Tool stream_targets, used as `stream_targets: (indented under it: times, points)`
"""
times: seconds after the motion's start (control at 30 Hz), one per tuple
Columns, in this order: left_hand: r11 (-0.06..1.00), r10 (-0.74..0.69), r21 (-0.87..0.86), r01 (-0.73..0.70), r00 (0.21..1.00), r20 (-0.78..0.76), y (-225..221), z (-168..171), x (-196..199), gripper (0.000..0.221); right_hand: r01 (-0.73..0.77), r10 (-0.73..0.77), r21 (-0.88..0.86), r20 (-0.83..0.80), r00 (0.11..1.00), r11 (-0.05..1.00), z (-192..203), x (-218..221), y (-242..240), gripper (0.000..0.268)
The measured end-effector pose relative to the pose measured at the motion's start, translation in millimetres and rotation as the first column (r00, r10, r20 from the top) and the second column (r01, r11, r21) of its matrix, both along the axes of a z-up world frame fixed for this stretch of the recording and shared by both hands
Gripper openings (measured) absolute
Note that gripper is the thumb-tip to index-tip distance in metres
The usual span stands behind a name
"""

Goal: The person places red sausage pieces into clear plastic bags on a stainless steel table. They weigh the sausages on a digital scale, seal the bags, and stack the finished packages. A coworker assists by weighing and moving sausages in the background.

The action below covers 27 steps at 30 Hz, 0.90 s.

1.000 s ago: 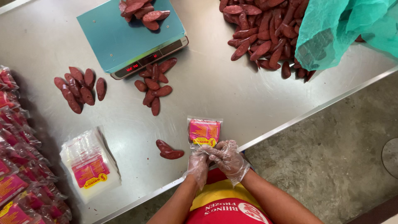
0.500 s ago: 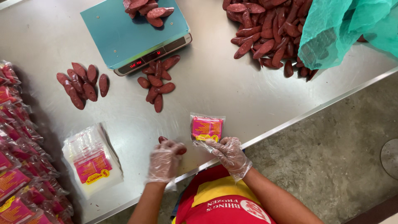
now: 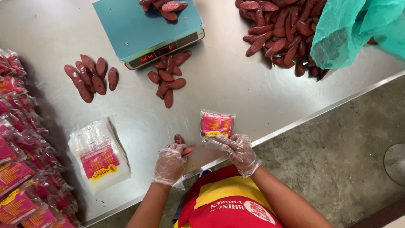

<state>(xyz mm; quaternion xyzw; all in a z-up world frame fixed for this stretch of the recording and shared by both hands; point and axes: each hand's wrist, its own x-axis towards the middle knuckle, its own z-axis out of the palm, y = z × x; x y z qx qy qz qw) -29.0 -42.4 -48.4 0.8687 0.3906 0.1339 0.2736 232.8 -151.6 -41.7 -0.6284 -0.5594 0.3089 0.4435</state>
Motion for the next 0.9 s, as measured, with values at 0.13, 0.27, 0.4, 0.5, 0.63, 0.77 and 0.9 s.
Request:
stream_targets:
  times: [0.13,0.27,0.4,0.5,0.63,0.77,0.9]
  points:
    - [0.990,0.043,-0.133,-0.041,0.999,0.015,3,-11,-1,0.014,0.020,-0.022,-0.050,-0.048,0.999,0.999,-2,-2,-3,0.035]
    - [0.845,0.210,-0.457,-0.278,0.958,-0.193,11,-2,-2,0.032,0.043,-0.055,-0.089,-0.137,0.989,0.995,-8,-5,-5,0.035]
    - [0.831,0.414,-0.233,-0.505,0.841,-0.347,17,25,-16,0.069,0.063,-0.073,-0.103,-0.096,0.993,0.993,-12,-3,-4,0.037]
    - [0.932,0.359,0.119,-0.342,0.835,-0.417,13,43,-14,0.090,0.062,-0.069,-0.091,-0.078,0.995,0.994,-8,-4,-4,0.039]
    - [0.948,0.245,-0.084,-0.306,0.874,-0.420,3,17,22,0.093,0.065,-0.064,0.005,0.231,0.971,0.998,-3,-4,1,0.053]
    - [0.943,0.043,0.258,0.211,0.690,-0.722,-7,-33,20,0.018,0.094,-0.094,0.012,0.246,0.965,0.995,-1,-7,1,0.061]
    - [0.896,0.341,-0.262,-0.358,0.934,-0.108,-16,-47,-8,0.038,0.095,-0.085,-0.051,0.162,0.983,0.994,-3,-4,3,0.051]
